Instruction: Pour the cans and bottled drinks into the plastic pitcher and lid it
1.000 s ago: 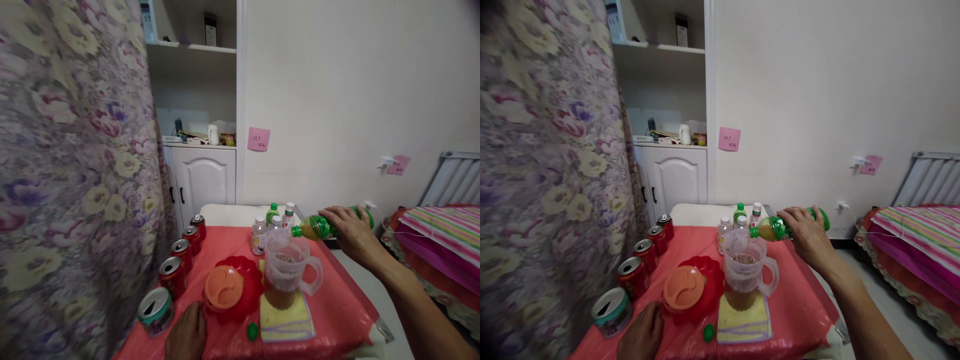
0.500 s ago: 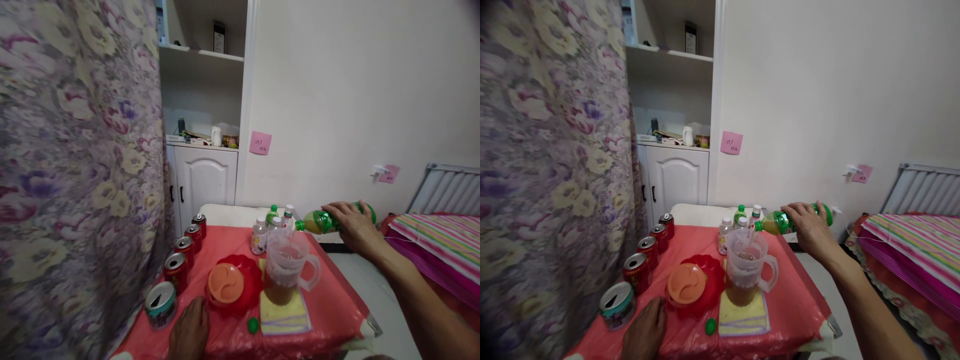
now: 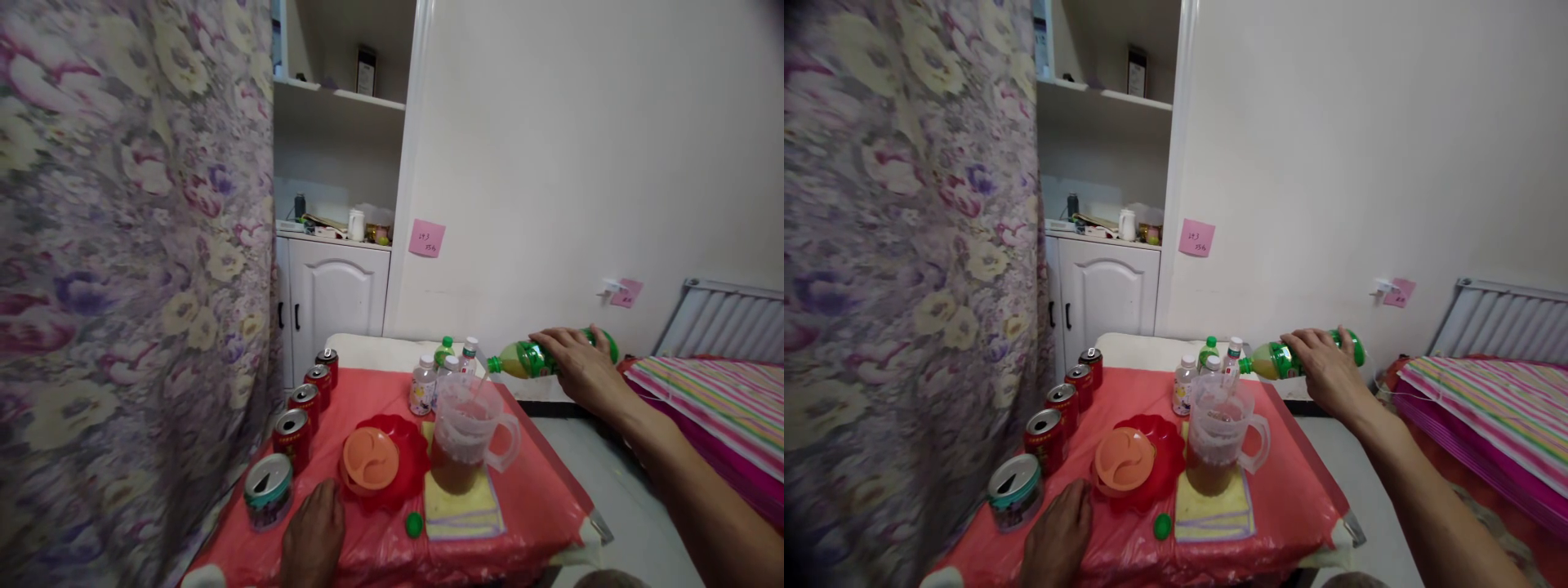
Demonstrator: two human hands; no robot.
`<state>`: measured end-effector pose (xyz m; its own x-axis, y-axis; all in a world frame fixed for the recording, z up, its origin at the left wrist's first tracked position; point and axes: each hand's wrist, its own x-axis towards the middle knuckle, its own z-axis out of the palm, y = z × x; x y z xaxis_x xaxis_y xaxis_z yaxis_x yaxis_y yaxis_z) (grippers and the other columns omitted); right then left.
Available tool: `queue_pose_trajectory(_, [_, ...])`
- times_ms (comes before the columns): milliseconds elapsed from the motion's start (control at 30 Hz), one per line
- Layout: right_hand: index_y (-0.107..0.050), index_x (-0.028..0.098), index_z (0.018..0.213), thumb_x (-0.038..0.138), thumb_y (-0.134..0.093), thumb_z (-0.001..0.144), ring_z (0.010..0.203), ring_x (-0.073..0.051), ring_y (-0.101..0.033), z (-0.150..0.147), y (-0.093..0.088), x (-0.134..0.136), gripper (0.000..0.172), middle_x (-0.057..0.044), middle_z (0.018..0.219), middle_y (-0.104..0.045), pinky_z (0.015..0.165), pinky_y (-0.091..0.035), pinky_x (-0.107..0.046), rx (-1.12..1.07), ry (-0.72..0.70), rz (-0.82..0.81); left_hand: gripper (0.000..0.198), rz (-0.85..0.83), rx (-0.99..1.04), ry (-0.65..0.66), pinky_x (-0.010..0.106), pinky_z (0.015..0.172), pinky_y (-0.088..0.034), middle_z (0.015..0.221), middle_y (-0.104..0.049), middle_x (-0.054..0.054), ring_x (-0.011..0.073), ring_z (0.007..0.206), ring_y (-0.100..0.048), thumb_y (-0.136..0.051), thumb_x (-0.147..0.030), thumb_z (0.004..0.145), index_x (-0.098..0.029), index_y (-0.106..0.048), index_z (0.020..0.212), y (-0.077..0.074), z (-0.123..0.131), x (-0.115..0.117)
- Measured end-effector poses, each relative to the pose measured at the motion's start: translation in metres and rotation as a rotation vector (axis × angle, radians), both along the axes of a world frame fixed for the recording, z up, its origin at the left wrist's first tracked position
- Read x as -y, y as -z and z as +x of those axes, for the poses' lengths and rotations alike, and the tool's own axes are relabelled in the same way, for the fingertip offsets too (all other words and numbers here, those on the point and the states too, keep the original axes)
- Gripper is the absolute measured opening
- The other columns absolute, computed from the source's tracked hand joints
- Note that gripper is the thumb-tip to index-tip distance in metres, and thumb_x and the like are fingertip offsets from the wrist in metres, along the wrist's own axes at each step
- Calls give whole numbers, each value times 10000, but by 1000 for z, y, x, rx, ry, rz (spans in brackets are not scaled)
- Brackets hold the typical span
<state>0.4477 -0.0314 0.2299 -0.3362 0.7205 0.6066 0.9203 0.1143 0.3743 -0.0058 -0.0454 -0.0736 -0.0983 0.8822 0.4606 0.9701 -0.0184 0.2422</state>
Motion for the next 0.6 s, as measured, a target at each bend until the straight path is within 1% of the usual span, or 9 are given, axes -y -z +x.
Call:
queue_pose_trajectory(100, [-541,236,1333,-57,-406,772,1220,-320,-594,0,-1,0,647,-100,1316,-681,1079,-267,-681,18,-14,2,355,19,11,13,311,990,-506,1180,-786,95,206,1093,-718,-414,-196,924,-201,-726,1091,1,-1,0])
queue_pose_trajectory(233, [-554,245,1321,-65,-387,795,1207,-315,-599,0,0,0,632,-91,1301,-690,1085,-258,-696,43,-4,-2,373,45,-30,4,313,971,-520,1169,-790,98,211,1077,-725,-401,-185,928,-182,-734,1096,4,0,-1])
queue_pose_trajectory(333, [-554,240,1329,-52,-393,812,1213,-319,-595,-2,1,2,615,-92,1307,-689,1092,-250,-703,54,5,-15,380,84,-48,2,312,941,-537,1145,-794,107,211,1046,-736,-393,-181,931,-164,-735,1095,8,0,-3])
queue_pose_trajectory(500, [-560,245,1331,-60,-406,783,1227,-318,-590,-6,4,3,646,-88,1312,-687,1104,-238,-707,42,20,-48,390,113,-59,5,341,924,-555,1125,-798,112,226,1026,-744,-382,-187,932,-150,-737,1090,18,-2,-8])
queue_pose_trajectory(600, [-564,246,1328,-61,-393,793,1236,-317,-586,-10,6,4,640,-85,1314,-686,1110,-230,-708,41,15,-60,398,126,-73,8,346,918,-561,1126,-799,118,230,1022,-747,-378,-200,937,-134,-736,1099,22,-3,-9])
